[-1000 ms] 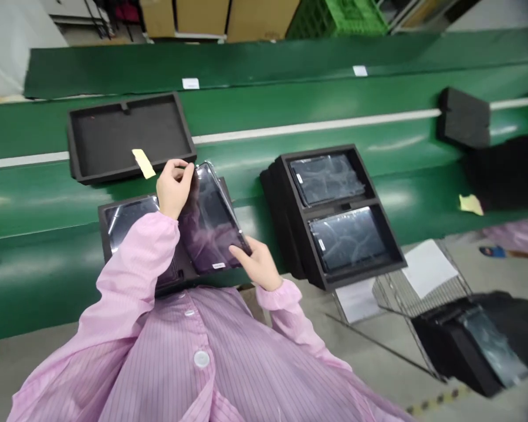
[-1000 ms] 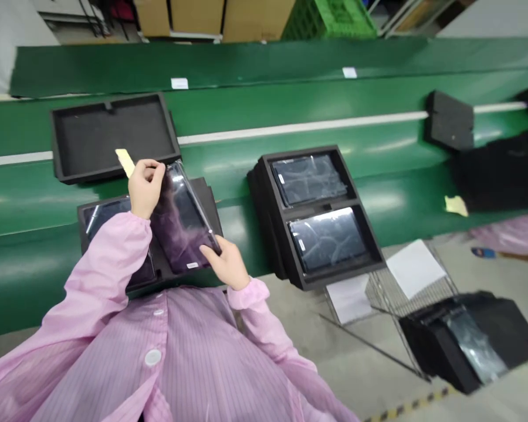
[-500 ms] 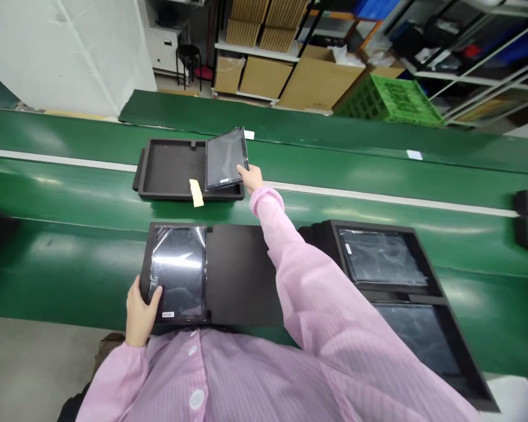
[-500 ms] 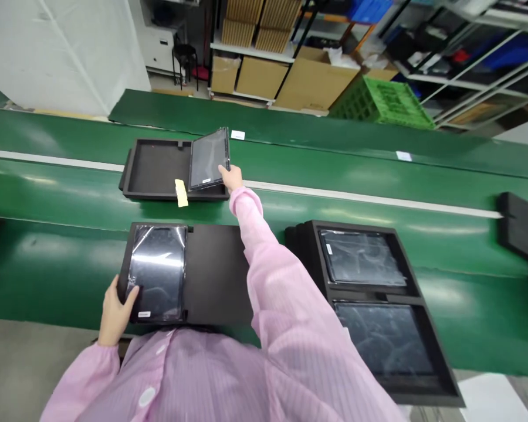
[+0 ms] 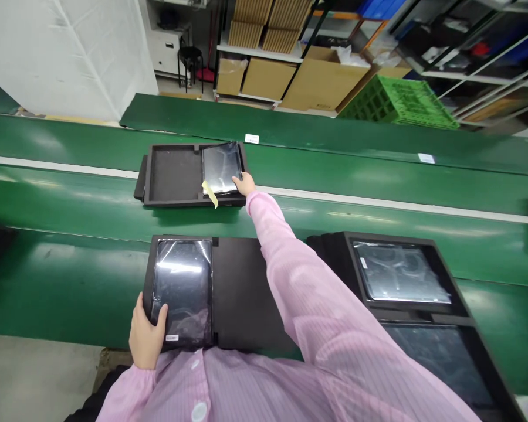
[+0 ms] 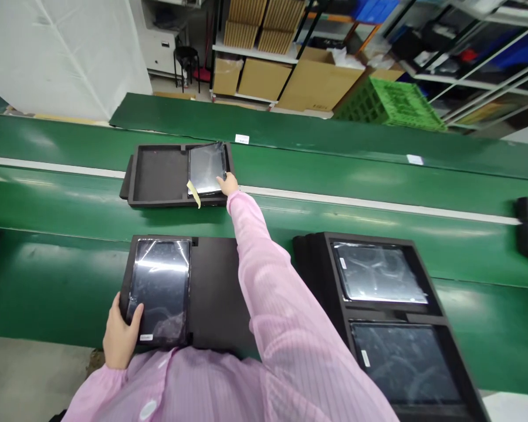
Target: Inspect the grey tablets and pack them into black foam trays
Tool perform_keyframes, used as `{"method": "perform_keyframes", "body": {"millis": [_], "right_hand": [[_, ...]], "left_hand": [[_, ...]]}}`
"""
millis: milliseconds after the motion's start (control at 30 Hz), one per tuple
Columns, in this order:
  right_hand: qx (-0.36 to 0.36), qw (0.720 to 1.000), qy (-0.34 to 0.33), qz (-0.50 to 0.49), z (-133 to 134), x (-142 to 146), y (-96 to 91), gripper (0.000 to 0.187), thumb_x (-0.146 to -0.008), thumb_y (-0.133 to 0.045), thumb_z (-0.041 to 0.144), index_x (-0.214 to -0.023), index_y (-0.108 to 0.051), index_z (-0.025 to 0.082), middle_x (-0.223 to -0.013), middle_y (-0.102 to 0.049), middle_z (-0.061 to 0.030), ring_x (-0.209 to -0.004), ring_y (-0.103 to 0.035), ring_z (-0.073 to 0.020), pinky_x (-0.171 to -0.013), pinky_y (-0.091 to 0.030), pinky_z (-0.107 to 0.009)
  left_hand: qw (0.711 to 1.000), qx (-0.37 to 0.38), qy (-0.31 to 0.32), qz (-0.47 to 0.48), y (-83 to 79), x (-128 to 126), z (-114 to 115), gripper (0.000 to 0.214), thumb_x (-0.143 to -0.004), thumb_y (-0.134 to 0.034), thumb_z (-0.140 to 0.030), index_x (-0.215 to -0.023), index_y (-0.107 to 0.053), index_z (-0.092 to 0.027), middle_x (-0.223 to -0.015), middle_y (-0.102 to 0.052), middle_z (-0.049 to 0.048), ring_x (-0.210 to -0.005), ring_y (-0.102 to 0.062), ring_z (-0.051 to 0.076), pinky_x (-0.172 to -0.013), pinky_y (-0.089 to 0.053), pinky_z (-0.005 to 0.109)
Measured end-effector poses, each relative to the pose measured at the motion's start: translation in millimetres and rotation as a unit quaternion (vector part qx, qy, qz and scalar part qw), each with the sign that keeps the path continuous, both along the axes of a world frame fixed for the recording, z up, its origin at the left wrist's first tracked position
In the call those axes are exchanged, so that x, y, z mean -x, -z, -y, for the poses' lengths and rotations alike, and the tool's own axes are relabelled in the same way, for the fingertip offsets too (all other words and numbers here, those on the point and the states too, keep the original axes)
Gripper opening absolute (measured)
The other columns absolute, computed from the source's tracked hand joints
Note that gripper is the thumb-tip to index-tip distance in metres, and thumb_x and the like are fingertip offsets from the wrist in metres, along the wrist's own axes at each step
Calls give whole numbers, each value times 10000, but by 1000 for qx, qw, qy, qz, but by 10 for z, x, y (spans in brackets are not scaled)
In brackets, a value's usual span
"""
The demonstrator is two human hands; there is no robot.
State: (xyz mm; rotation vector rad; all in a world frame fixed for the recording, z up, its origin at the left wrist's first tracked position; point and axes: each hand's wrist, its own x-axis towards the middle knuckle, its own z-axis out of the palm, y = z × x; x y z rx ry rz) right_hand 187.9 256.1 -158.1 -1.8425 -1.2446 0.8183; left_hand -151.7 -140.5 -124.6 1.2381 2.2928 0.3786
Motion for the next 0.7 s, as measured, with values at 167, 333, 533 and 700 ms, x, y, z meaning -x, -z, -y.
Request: {"method": "perform_keyframes", "body": {"millis": [167, 333, 533, 700], "right_hand": [[-15, 996, -50, 74, -63, -166, -108, 255, -931, -511, 245, -1102, -642, 107, -1137, -706, -137, -1067, -646, -207, -988, -466, -299], [18, 984, -79, 156, 25, -196, -112, 273, -943, -498, 268, -1075, -663, 96, -1070, -716, -149, -990, -649, -234, -946, -469, -328], [77, 961, -116, 239, 139, -57, -101, 295, -952, -519, 273, -1133, -643, 76, -1119, -689, -190, -1032, -635, -258, -953, -446, -339], [62, 942, -113, 309, 255, 280, -290, 418, -930, -531, 226, -1321, -529, 77, -1434, -477, -248, -1336, -436, -322, -1088, -339, -430]], "left_hand": [[1000, 3, 6, -8, 13, 8, 7, 825, -874, -421, -649, -1498, -322, -119, -1438, -509, 219, -1306, -522, 399, -996, -500, 528], [1000, -13, 3, -11, 78, 25, 37, 817, -872, -440, -649, -1500, -327, -140, -1420, -526, 211, -1309, -522, 393, -1020, -486, 523], [1000, -6, -7, -15, 53, -11, 12, 825, -860, -435, -654, -1496, -332, -139, -1423, -521, 217, -1307, -518, 411, -1031, -467, 553], [1000, 4, -9, -13, 0, -20, -10, 837, -850, -426, -660, -1490, -338, -127, -1431, -514, 220, -1296, -529, 404, -1017, -478, 547]]}}
